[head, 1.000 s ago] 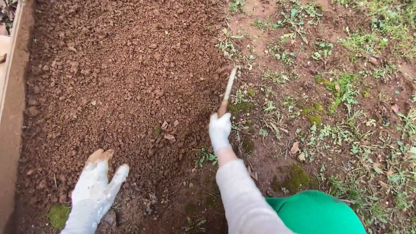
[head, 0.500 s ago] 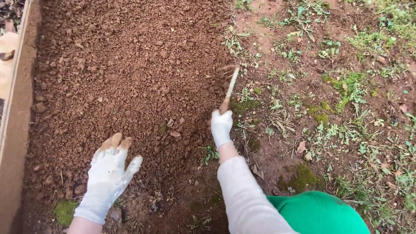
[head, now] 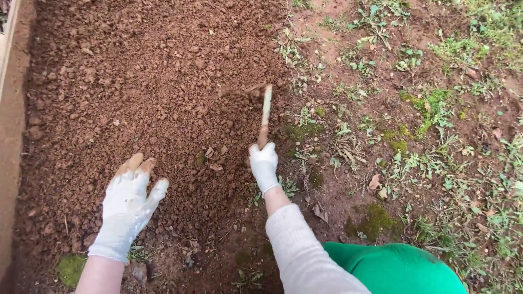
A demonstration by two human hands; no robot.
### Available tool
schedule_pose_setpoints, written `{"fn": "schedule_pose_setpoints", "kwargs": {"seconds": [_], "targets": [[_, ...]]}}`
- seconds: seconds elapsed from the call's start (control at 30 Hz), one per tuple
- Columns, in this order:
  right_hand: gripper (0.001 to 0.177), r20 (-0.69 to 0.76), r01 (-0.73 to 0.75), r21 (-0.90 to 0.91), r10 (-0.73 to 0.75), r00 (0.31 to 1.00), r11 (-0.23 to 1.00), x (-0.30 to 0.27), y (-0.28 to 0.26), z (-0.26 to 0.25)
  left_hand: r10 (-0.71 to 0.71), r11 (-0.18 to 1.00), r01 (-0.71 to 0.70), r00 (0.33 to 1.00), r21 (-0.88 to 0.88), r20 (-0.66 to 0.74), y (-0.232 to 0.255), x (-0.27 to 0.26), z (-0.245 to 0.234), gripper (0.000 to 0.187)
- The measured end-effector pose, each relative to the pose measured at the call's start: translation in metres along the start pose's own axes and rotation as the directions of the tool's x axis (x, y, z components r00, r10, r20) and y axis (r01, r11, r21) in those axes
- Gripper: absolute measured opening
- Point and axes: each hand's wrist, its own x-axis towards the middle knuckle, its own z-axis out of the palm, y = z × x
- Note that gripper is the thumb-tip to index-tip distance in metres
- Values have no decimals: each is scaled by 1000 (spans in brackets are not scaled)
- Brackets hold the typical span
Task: Raking and leveling soil in a raised garden bed using a hand rake and gloved hands.
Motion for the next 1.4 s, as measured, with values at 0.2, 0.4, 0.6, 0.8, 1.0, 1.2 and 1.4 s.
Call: {"fn": "schedule_pose_setpoints", "kwargs": {"seconds": [0.2, 0.4, 0.6, 0.8, 1.0, 1.2, 1.4], "targets": [[31, -220, 3, -437, -111, 969, 899, 56, 63, 3, 26, 1000, -26, 999, -14, -31, -6, 2, 4, 70], [39, -9, -57, -421, 59, 998, 905, -22, 20, -16, 0, 993, -5, 999, -116, -40, 5, -3, -17, 71], [42, -101, -75, -627, 14, 995, 776, 35, 87, -16, 119, 989, -117, 993, -88, 12, -4, 3, 12, 70], [42, -75, 12, -716, -94, 993, 698, -3, 88, -37, 168, 986, -169, 986, -19, -3, -15, -12, 7, 72], [31, -170, -44, -521, -53, 984, 853, 51, 40, -54, 224, 893, -323, 923, -314, -313, -13, -47, -20, 61], [18, -153, -122, -593, 37, 987, 796, 10, 34, -67, 226, 876, -328, 927, -355, -298, -19, -6, 34, 60], [29, -67, -43, -758, -12, 998, 650, -19, 91, -69, 191, 927, -184, 982, -326, -12, -19, 23, 47, 72]]}}
